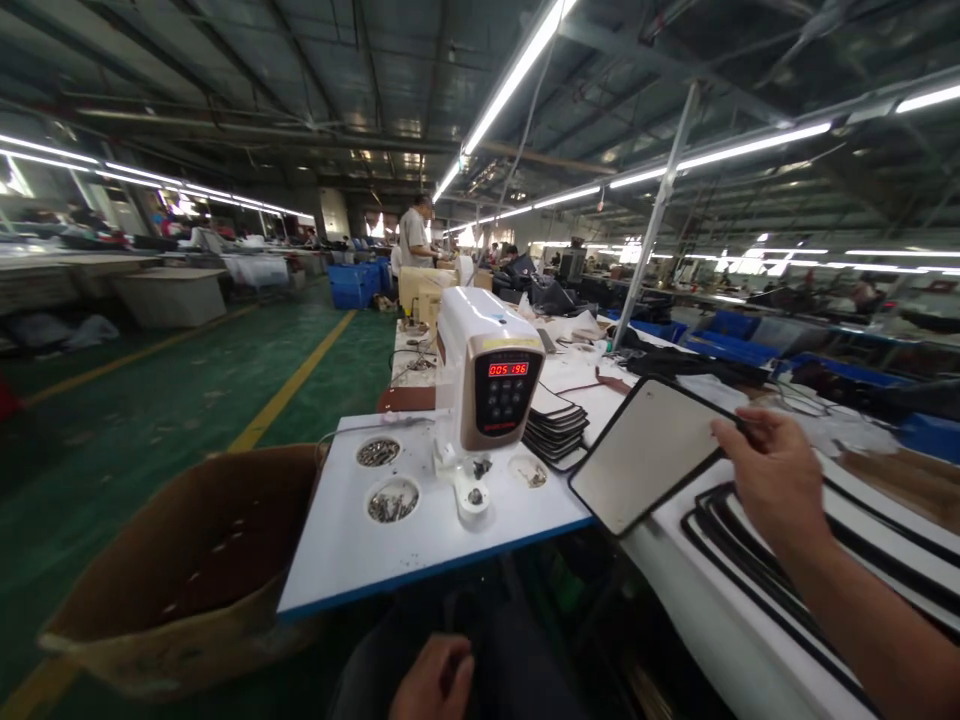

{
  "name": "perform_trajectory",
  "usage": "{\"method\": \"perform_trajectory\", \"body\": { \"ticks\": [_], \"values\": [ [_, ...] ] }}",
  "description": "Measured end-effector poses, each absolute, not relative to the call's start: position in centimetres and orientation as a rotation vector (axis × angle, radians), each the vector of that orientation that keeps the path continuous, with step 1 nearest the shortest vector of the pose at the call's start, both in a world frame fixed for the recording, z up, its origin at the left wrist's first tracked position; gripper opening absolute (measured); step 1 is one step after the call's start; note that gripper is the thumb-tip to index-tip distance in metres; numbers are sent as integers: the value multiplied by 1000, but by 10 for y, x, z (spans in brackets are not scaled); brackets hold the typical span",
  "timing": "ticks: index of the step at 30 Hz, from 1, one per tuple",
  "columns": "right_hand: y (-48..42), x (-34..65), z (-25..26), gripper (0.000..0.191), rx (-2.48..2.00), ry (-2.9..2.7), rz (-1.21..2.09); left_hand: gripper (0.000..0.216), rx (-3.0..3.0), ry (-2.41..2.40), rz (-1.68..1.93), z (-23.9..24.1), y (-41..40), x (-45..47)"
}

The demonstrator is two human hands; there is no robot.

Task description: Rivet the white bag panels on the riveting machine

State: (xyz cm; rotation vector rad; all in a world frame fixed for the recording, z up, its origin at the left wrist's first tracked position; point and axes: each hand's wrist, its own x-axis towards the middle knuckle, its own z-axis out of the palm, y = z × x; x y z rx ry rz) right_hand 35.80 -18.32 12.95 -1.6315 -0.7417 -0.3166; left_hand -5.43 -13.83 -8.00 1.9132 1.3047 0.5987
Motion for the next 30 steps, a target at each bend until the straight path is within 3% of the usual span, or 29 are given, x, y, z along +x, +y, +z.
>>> {"method": "perform_trajectory", "body": {
  "ticks": [3, 6, 10, 14, 17, 24, 30],
  "values": [
    [-187, 330, 132, 53, -1648, -903, -1, 33, 1779, 1185, 824, -25, -138, -32],
    [-179, 278, 109, 46, -1706, -1236, 557, 45, 1683, 1055, 853, 23, -136, -10],
    [-164, 210, 55, 34, -1619, -1482, 980, 31, 1780, 985, 725, 34, -125, 1],
    [-147, 187, 9, 31, -1686, -1495, 899, 30, 1700, 1153, 746, 5, -110, -8],
    [-128, 188, -10, 42, -1772, -1578, 777, 31, 1547, 1276, 791, -11, -95, -13],
    [-65, 188, -11, 42, -1870, -1689, 316, 32, 1544, 1307, 814, -5, -39, -1],
    [-30, 188, -7, 41, -1939, -1732, 214, 42, 1713, 1381, 815, -2, 4, 6]
  ]
}}
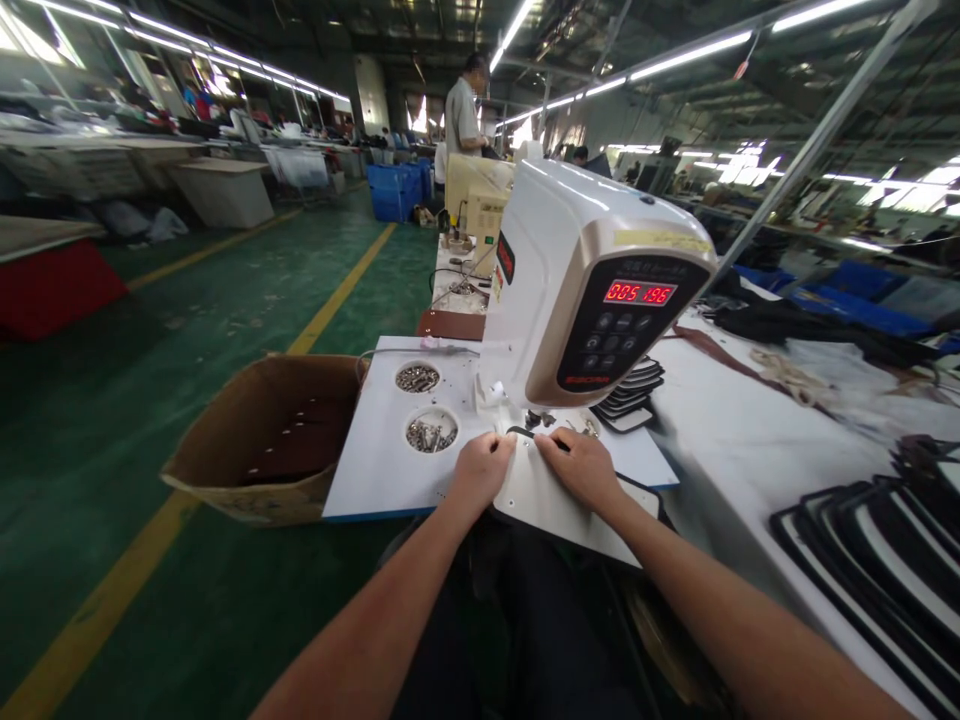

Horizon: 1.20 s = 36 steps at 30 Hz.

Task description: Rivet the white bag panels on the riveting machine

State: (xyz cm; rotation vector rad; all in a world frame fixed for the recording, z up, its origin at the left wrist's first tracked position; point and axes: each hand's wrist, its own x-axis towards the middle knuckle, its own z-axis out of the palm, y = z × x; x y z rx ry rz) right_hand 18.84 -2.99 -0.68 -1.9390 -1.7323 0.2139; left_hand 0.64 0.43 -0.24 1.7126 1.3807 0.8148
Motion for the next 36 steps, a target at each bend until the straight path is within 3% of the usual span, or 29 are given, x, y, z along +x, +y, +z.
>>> {"method": "perform_trajectory", "body": {
  "ticks": [17, 23, 27, 32, 34, 36],
  "values": [
    [-19, 188, -16, 50, -1880, -1675, 359, 44, 1793, 1393, 781, -14, 26, 10],
    [-55, 173, -21, 52, -1794, -1281, 557, 40, 1526, 1281, 828, -10, -20, -20],
    [-100, 163, -36, 43, -1678, -1116, 787, 44, 1597, 1353, 836, -9, -53, -35],
    [-107, 172, -20, 43, -1586, -1483, 458, 39, 1979, 1206, 673, 1, -55, -16],
    [-96, 175, -8, 33, -1566, -1707, 474, 36, 2011, 1124, 665, 4, -50, -7],
    [-85, 175, 0, 35, -1606, -1794, 543, 35, 1966, 1082, 670, 3, -45, -3]
  ]
}}
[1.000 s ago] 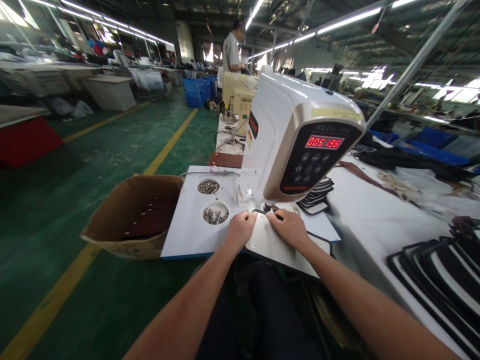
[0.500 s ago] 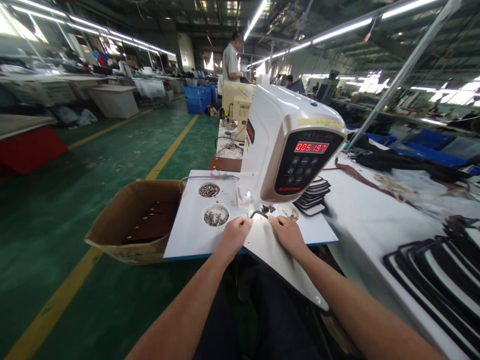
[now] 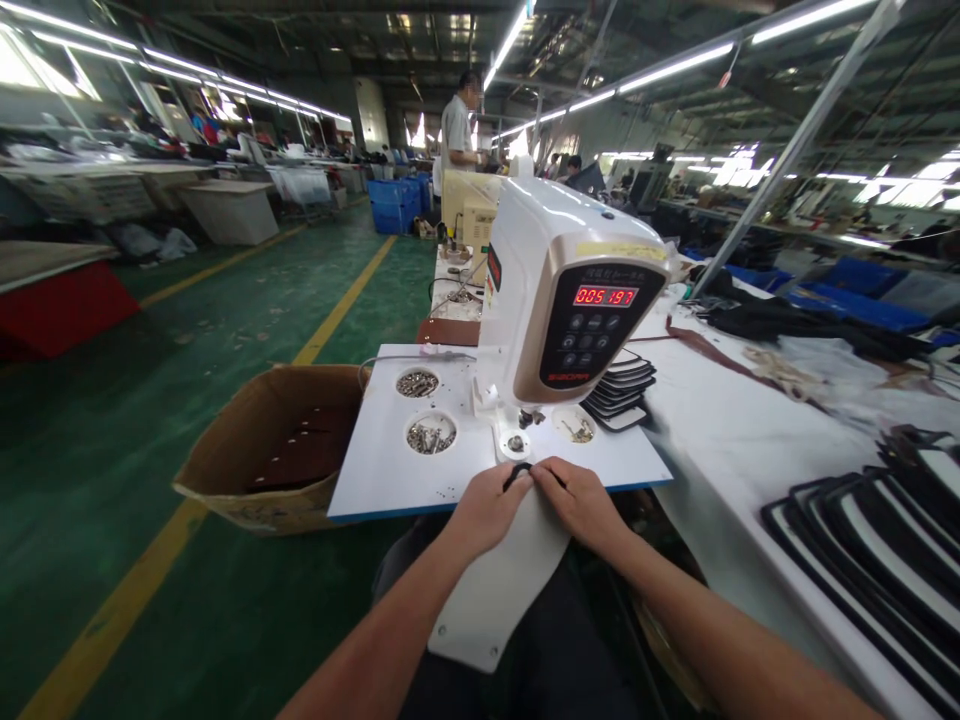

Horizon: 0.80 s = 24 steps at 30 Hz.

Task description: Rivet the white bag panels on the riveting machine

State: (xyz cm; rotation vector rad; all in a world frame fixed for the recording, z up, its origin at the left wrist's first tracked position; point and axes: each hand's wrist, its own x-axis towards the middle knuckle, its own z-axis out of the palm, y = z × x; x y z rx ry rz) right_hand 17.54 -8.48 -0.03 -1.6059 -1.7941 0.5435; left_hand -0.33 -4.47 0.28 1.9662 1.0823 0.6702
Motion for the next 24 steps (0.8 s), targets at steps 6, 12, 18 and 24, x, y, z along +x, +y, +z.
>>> {"method": "perform_trajectory", "body": {
  "ticks": [6, 12, 18, 24],
  "values": [
    [-60, 176, -7, 39, -1686, -1670, 538, 42, 1910, 1199, 661, -11, -36, -7],
    [-26, 178, -9, 40, -1754, -1634, 365, 50, 1927, 1471, 635, -10, -11, 7],
    [-2, 180, -15, 29, -1890, -1616, 300, 52, 1944, 1535, 589, -10, 7, 13],
    [0, 184, -17, 35, -1926, -1640, 358, 49, 1927, 1451, 599, -14, 17, 14]
  ]
}}
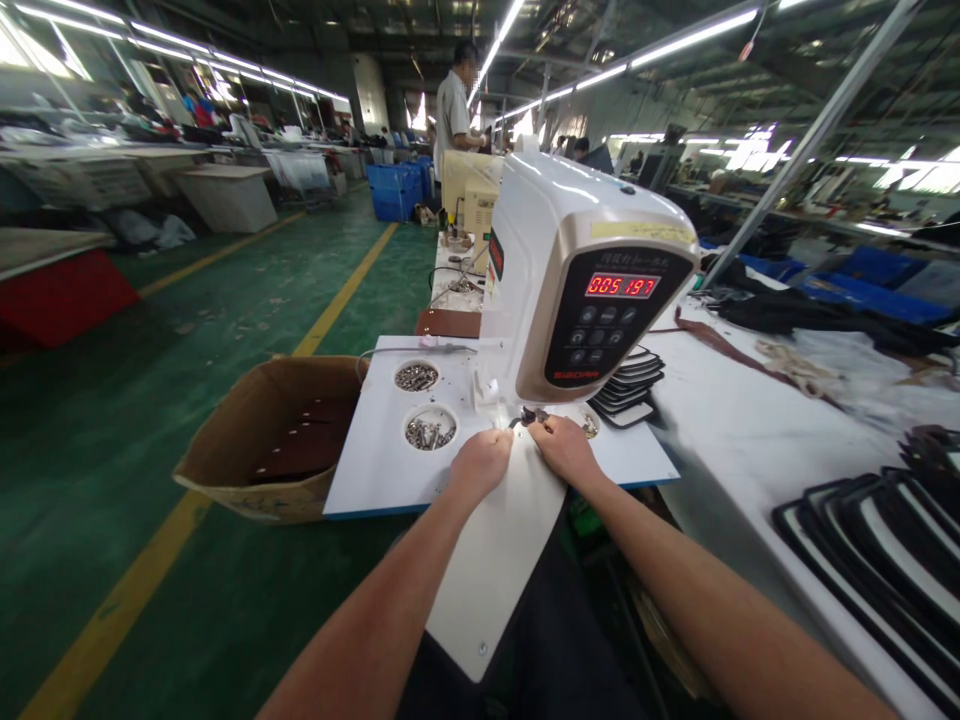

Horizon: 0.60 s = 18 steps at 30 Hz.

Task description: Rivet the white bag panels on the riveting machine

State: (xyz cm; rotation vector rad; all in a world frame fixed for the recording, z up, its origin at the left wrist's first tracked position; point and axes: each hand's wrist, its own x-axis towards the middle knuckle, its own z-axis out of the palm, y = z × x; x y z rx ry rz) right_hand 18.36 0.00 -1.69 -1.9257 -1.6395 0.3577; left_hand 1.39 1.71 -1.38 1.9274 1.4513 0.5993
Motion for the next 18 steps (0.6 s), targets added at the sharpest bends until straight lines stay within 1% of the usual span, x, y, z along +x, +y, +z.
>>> {"method": "perform_trajectory", "body": {
  "ticks": [7, 11, 13, 15, 17, 18],
  "values": [
    [-4, 179, -14, 41, -1898, -1585, 356, 51, 1958, 1401, 595, -10, 7, -1],
    [-21, 207, -21, 49, -1896, -1421, 350, 39, 2070, 1282, 462, 0, -22, -47],
    [-36, 224, -24, 47, -1874, -1355, 250, 31, 2146, 1257, 364, 3, -36, -64],
    [-52, 229, -22, 41, -1781, -1407, 22, 27, 2221, 1255, 288, 5, -47, -68],
    [-68, 220, -15, 40, -1631, -1611, -201, 28, 2282, 1222, 275, 7, -54, -57],
    [-75, 211, -10, 38, -1548, -1767, -256, 29, 2306, 1195, 290, 9, -55, -49]
  ]
}}
